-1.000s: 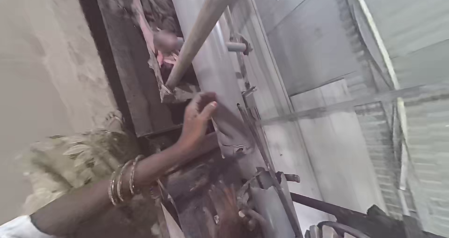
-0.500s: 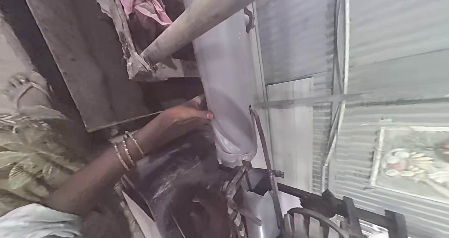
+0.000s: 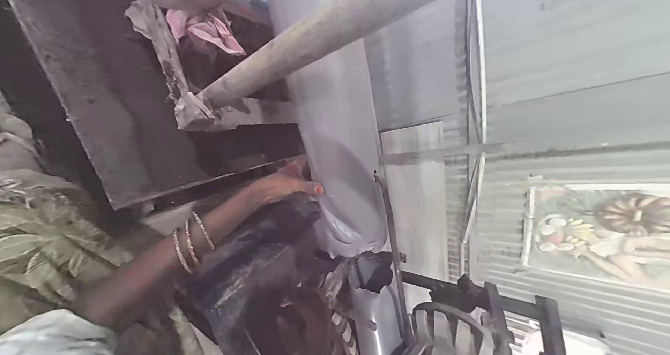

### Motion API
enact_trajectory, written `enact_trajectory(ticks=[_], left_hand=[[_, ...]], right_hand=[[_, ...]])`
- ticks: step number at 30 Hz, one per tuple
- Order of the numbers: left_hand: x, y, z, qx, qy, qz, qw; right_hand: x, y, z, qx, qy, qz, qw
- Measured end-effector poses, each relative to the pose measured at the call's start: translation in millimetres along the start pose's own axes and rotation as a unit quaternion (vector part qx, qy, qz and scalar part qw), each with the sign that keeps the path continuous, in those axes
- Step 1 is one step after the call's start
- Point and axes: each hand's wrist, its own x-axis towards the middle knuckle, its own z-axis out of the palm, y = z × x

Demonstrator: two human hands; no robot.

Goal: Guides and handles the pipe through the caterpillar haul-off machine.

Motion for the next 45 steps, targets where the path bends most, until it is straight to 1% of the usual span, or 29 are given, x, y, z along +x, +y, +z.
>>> enact_trajectory(ticks=[2,4,5,6,7,8,9,10,11,12,13,15,17,20,22,26,30,39,41,45], left_hand=[[0,2,5,0.015,0.022,-0.016,1.0],[-1,9,8,0.043,0.039,-0.055,0.997],[-1,8,8,0.057,0.041,-0.063,0.996],[0,-3,2,0.065,0.033,-0.049,0.996],[4,-28,-11,0.063,0.011,-0.006,0.998],[10,-65,-29,0.039,-0.025,0.075,0.996],[11,-85,-37,0.034,-0.046,0.139,0.989],[5,-74,-30,0.05,-0.025,0.131,0.99],[-6,-26,-8,0.097,0.02,-0.011,0.995],[-9,3,8,0.118,0.047,-0.076,0.989],[-9,11,13,0.118,0.053,-0.081,0.988],[-6,0,10,0.092,0.04,-0.029,0.995],[-4,-6,7,0.079,0.03,-0.011,0.996],[-3,3,14,0.075,0.043,-0.029,0.996],[-3,6,17,0.079,0.043,-0.029,0.996],[-2,6,21,0.094,0.051,-0.047,0.993],[1,0,18,0.117,0.06,-0.062,0.989],[-1,-4,21,0.154,0.046,-0.053,0.986],[0,-6,21,0.144,0.038,-0.04,0.988],[2,-10,21,0.113,0.017,-0.024,0.993]], right_hand=[[1,-3,-1,0.005,-0.004,0.016,1.0],[2,-4,-1,0.007,-0.004,0.029,1.0],[1,-5,-1,0.003,-0.004,0.036,0.999],[-1,-5,0,-0.006,-0.006,0.042,0.999],[-2,-5,1,-0.017,-0.009,0.047,0.999],[-3,-5,1,-0.029,-0.012,0.054,0.998],[-5,-5,3,-0.033,-0.009,0.059,0.998],[-3,-7,2,-0.034,-0.014,0.063,0.997],[-1,-11,0,-0.041,-0.023,0.068,0.997],[1,-13,-2,-0.045,-0.031,0.072,0.996],[3,-13,-2,-0.046,-0.036,0.071,0.996],[4,-11,-2,-0.044,-0.035,0.061,0.997],[6,-11,-3,-0.035,-0.043,0.065,0.996],[7,-12,0,-0.042,-0.039,0.062,0.996],[5,-9,1,-0.054,-0.029,0.043,0.997],[3,-8,0,-0.059,-0.035,0.039,0.997],[1,-4,3,-0.044,-0.018,0.039,0.998],[-1,-4,6,-0.073,-0.008,0.027,0.997],[2,-8,5,-0.078,-0.007,0.031,0.996],[5,-15,0,-0.061,-0.034,0.058,0.996]])
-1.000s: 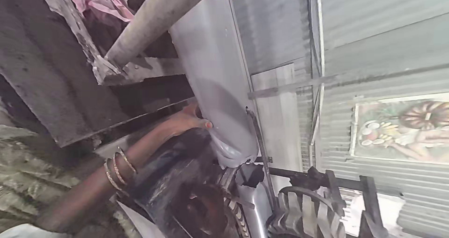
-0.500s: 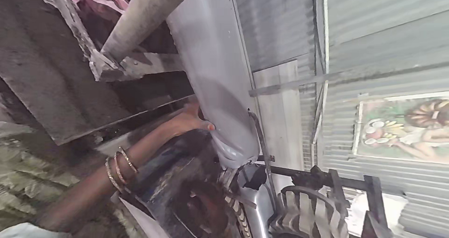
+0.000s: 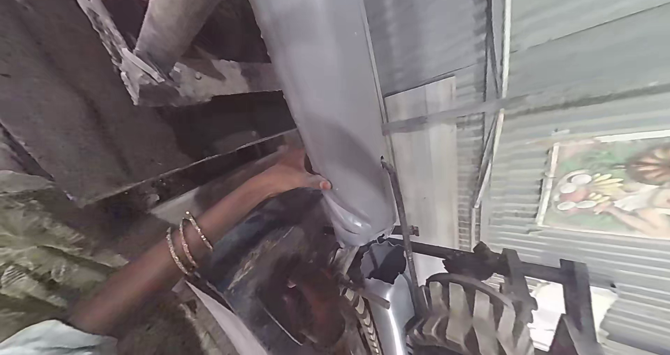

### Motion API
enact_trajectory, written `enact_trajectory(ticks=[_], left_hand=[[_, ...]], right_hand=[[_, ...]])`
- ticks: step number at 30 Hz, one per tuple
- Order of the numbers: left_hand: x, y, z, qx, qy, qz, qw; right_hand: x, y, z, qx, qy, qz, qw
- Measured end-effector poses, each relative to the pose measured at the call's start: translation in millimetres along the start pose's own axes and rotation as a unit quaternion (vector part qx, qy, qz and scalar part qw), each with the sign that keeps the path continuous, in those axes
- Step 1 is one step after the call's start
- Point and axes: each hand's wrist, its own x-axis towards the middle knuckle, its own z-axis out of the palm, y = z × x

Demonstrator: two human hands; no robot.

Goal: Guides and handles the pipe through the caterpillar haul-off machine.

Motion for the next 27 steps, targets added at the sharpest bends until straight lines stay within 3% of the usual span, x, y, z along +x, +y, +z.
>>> enact_trajectory(ticks=[4,9,11,14,19,21,23,25,27], left_hand=[[-1,0,3,0.0,-0.008,0.009,1.0],[-14,46,20,-0.017,0.015,-0.09,0.996],[-10,35,18,-0.031,0.004,-0.075,0.997],[1,-15,7,-0.062,-0.026,0.018,0.998],[-9,-9,15,-0.089,0.003,-0.003,0.996],[-7,-15,18,-0.085,0.04,-0.035,0.995],[-2,-21,18,-0.068,0.062,-0.038,0.995],[-2,-29,16,-0.061,0.073,-0.029,0.995],[-2,-33,11,-0.071,0.078,-0.022,0.994]], right_hand=[[1,-1,-1,0.017,0.007,0.005,1.0],[-5,8,4,0.021,0.036,-0.016,0.999],[-4,8,3,0.029,0.03,-0.012,0.999],[-4,9,3,0.046,0.029,-0.008,0.998],[-5,0,0,0.023,0.025,0.011,0.999],[-9,-22,-11,-0.048,0.093,0.032,0.994],[-16,-40,-22,-0.07,0.228,0.053,0.97],[-21,-56,-40,-0.033,0.349,0.14,0.926],[-26,-61,-59,0.045,0.392,0.242,0.886]])
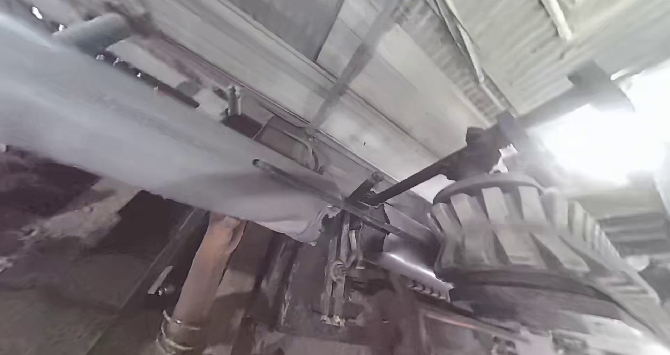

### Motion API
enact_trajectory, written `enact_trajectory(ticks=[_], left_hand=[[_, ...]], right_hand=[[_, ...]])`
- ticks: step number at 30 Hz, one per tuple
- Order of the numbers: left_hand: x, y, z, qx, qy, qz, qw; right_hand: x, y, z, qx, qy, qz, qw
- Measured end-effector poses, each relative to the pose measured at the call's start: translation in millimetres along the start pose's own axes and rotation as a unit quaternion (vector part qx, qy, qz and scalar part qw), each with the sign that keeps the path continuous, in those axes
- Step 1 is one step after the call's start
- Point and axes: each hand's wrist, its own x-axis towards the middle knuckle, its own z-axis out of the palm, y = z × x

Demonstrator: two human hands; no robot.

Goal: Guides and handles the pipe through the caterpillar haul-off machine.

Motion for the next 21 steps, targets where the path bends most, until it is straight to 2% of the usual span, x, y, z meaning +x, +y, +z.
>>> enact_trajectory(ticks=[3,8,10,13,21], left_hand=[[-3,1,8,0.014,0.025,-0.006,1.0],[-1,-6,0,0.008,-0.009,0.011,1.0],[-2,-7,2,0.008,0.002,0.006,1.0],[-5,-4,9,0.008,0.028,-0.006,1.0],[-10,-4,20,0.016,0.019,-0.001,1.0]], right_hand=[[13,7,-17,0.083,-0.044,0.146,0.985],[16,25,-11,0.241,-0.132,0.226,0.935],[13,23,-10,0.281,-0.166,0.232,0.916],[7,18,-7,0.262,-0.187,0.219,0.921],[-13,3,5,0.239,-0.135,0.248,0.929]])
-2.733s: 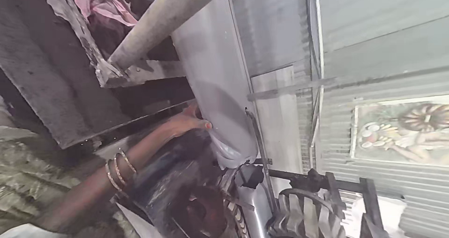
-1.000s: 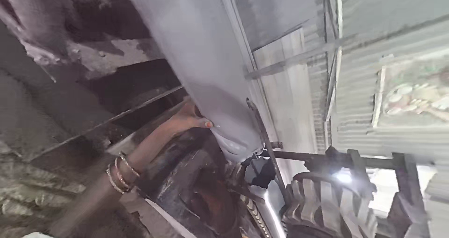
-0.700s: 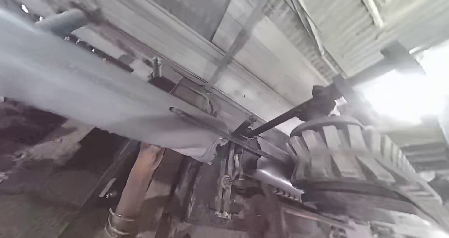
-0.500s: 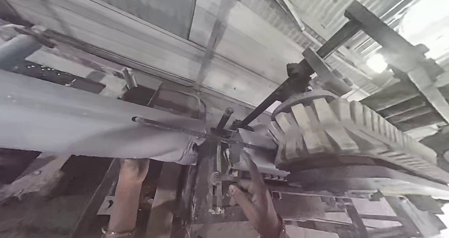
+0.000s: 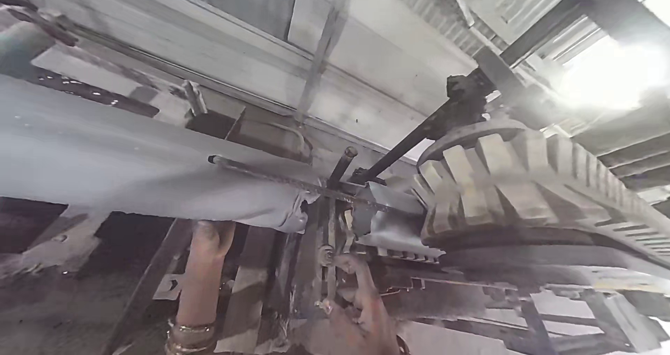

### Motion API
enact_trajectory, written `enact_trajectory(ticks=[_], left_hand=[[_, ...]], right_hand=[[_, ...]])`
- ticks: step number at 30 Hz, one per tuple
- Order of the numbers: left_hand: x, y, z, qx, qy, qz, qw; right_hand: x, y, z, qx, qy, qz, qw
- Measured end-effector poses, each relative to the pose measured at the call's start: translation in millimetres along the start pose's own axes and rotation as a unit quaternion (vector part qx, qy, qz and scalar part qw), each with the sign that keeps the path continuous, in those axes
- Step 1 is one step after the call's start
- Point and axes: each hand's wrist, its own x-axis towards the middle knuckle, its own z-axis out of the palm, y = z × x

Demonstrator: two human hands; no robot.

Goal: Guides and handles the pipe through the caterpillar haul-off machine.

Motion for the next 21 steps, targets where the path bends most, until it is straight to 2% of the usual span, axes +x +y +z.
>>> enact_trajectory(ticks=[8,21], left_hand=[[0,-3,2,0.031,-0.003,-0.015,0.999],[0,-11,3,-0.001,-0.033,-0.005,0.999]], right_hand=[[-1,8,7,0.006,0.01,-0.03,0.999],[0,13,7,0.009,0.008,-0.047,0.999]])
